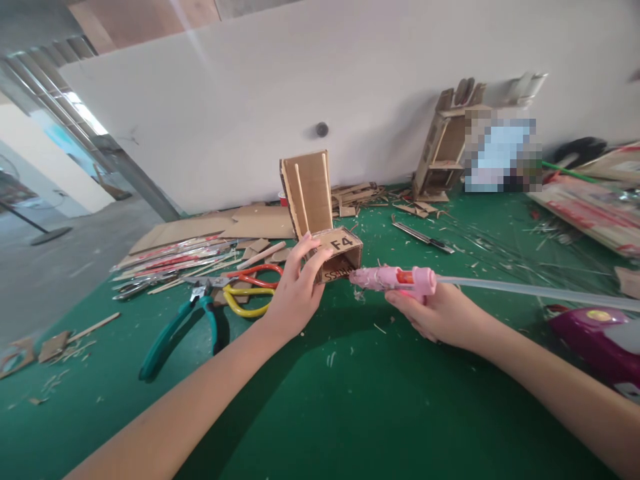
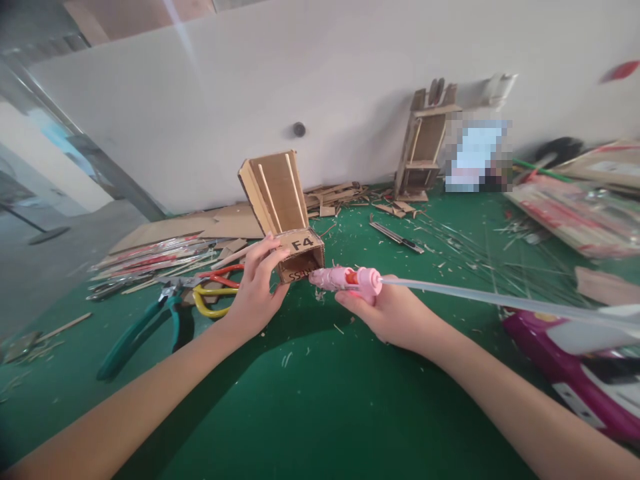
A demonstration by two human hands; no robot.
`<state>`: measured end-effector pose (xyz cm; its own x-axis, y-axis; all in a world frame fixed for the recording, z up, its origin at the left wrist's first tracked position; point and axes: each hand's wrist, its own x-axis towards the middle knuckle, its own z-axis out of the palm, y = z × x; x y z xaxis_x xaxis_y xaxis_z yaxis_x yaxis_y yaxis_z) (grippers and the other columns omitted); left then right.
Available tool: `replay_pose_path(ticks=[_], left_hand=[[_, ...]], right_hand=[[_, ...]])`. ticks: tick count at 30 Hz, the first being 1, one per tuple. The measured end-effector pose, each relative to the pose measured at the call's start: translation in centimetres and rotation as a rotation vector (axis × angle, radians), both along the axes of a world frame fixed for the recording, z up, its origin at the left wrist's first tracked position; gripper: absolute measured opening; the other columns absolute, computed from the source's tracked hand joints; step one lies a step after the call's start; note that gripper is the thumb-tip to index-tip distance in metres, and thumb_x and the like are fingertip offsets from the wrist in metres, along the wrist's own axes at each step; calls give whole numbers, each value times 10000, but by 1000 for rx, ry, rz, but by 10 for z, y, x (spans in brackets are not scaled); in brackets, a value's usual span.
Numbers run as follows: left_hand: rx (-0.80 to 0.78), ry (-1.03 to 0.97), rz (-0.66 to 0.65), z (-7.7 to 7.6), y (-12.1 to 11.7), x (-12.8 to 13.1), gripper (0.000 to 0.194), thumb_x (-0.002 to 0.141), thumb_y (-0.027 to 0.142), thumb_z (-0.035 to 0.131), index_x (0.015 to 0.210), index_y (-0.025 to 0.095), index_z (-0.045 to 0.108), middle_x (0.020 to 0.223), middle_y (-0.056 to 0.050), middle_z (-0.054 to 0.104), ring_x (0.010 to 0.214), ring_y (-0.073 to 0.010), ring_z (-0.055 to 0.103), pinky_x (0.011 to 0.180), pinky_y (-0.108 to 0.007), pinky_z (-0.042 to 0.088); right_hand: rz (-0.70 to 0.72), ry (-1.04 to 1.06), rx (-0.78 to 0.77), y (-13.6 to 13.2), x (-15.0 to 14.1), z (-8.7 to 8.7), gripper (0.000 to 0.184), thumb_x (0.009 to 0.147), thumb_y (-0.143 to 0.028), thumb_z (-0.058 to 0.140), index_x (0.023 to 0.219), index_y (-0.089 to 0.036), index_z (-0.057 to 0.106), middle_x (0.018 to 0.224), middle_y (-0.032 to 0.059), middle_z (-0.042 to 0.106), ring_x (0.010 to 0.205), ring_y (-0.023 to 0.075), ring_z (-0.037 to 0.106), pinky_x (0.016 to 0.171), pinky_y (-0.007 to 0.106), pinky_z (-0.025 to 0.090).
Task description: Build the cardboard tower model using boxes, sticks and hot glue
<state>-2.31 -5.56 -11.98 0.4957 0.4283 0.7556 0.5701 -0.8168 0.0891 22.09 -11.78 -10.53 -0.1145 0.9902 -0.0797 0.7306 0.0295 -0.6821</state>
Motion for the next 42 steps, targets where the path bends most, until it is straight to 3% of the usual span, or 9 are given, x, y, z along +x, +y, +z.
replay_pose_path(ticks=[42], left_hand=[[30,45,4,2,-5,1,522,852,-13,428,1314,217,346,1323,-128,380,1403,-281,271,1123,-539,341]], right_hand=[[-2,119,-28,-1,-3,0,497,852,-603,433,526,-227,410,352,-28,474,345,121,493,430,262,426]])
